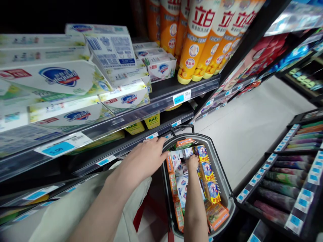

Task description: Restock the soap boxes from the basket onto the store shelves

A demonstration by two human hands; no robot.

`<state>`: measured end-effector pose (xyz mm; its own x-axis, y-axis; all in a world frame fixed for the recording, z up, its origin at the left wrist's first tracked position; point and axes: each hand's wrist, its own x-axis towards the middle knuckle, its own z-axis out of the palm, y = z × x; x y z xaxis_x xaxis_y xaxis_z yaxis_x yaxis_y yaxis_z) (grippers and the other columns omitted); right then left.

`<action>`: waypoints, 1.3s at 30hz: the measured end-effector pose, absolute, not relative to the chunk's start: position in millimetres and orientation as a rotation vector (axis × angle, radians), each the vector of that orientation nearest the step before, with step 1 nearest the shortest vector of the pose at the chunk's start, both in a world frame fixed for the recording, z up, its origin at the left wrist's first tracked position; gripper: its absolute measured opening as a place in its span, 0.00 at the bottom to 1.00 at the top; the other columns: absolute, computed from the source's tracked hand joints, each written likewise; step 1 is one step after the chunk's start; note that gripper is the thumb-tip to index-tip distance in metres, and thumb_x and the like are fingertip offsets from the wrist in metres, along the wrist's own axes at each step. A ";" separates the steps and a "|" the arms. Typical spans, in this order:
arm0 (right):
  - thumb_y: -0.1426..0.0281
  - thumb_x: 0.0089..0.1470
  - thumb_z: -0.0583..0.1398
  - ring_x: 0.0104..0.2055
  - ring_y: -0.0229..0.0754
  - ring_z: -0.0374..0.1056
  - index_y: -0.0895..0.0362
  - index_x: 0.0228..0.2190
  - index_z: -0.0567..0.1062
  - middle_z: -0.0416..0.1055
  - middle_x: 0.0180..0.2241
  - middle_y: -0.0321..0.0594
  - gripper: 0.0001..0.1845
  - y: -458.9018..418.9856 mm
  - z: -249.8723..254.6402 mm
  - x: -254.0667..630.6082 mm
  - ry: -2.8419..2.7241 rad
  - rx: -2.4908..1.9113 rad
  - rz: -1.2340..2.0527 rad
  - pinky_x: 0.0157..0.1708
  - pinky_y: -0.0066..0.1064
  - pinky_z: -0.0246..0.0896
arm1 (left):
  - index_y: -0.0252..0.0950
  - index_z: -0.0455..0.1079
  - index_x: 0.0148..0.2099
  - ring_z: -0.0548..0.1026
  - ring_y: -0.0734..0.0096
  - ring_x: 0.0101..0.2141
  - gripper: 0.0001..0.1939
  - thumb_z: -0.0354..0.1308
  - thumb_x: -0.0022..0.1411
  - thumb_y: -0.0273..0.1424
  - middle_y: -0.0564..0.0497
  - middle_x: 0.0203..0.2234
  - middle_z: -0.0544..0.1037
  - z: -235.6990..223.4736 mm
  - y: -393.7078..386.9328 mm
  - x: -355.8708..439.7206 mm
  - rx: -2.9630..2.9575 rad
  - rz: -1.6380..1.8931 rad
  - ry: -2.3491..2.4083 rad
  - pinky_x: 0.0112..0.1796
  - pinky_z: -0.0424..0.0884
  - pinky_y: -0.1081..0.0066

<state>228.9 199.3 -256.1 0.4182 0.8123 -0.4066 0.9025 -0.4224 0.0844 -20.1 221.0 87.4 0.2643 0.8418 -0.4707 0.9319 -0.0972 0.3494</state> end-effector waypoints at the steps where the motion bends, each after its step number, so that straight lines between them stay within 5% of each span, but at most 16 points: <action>1: 0.63 0.53 0.60 0.50 0.56 0.67 0.73 0.49 0.67 0.67 0.48 0.65 0.29 197.8 -253.1 228.1 1.488 2.396 -0.425 0.45 0.36 0.60 | 0.31 0.65 0.51 0.72 0.51 0.48 0.15 0.49 0.67 0.34 0.43 0.43 0.73 87.4 221.0 -20.0 1.954 -0.202 1.596 0.48 0.69 0.53; 6: 0.67 0.59 0.52 0.49 0.51 0.65 0.60 0.51 0.71 0.70 0.47 0.54 0.20 177.9 -243.8 206.1 1.901 2.151 -0.504 0.46 0.35 0.56 | 0.32 0.65 0.52 0.71 0.52 0.48 0.16 0.48 0.68 0.34 0.43 0.44 0.72 89.4 222.1 -17.3 1.947 -0.230 1.574 0.48 0.69 0.55; 15: 0.73 0.58 0.51 0.46 0.46 0.65 0.60 0.49 0.71 0.72 0.43 0.48 0.19 148.4 -265.9 189.3 1.955 2.219 -0.641 0.48 0.33 0.53 | 0.32 0.64 0.53 0.71 0.54 0.49 0.16 0.48 0.68 0.35 0.41 0.45 0.72 87.7 221.2 -19.0 1.986 -0.285 1.565 0.48 0.69 0.56; 21: 0.62 0.56 0.56 0.50 0.57 0.63 0.70 0.46 0.70 0.68 0.46 0.63 0.23 133.5 -267.5 226.8 1.401 2.687 -0.346 0.49 0.38 0.55 | 0.32 0.64 0.53 0.71 0.53 0.49 0.17 0.48 0.68 0.36 0.42 0.45 0.72 88.5 222.2 -16.0 1.963 -0.285 1.557 0.48 0.69 0.55; 35: 0.62 0.52 0.62 0.53 0.54 0.66 0.70 0.50 0.66 0.65 0.52 0.61 0.30 140.9 -250.7 233.2 1.192 2.561 -0.623 0.50 0.34 0.60 | 0.31 0.64 0.54 0.71 0.52 0.50 0.17 0.49 0.67 0.36 0.41 0.46 0.72 86.7 223.6 -17.7 1.952 -0.261 1.550 0.49 0.69 0.55; 39: 0.63 0.53 0.60 0.53 0.60 0.66 0.78 0.50 0.66 0.66 0.50 0.70 0.31 144.1 -229.5 217.3 1.179 2.566 -0.586 0.48 0.40 0.62 | 0.32 0.65 0.54 0.72 0.52 0.47 0.17 0.50 0.67 0.35 0.42 0.45 0.73 85.1 220.8 -17.8 1.950 -0.227 1.607 0.48 0.69 0.55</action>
<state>217.3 144.1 -229.5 0.5903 0.6634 -0.4597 0.7671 -0.6384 0.0636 -17.8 220.8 85.1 0.2542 0.8364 -0.4855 0.9382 -0.0914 0.3337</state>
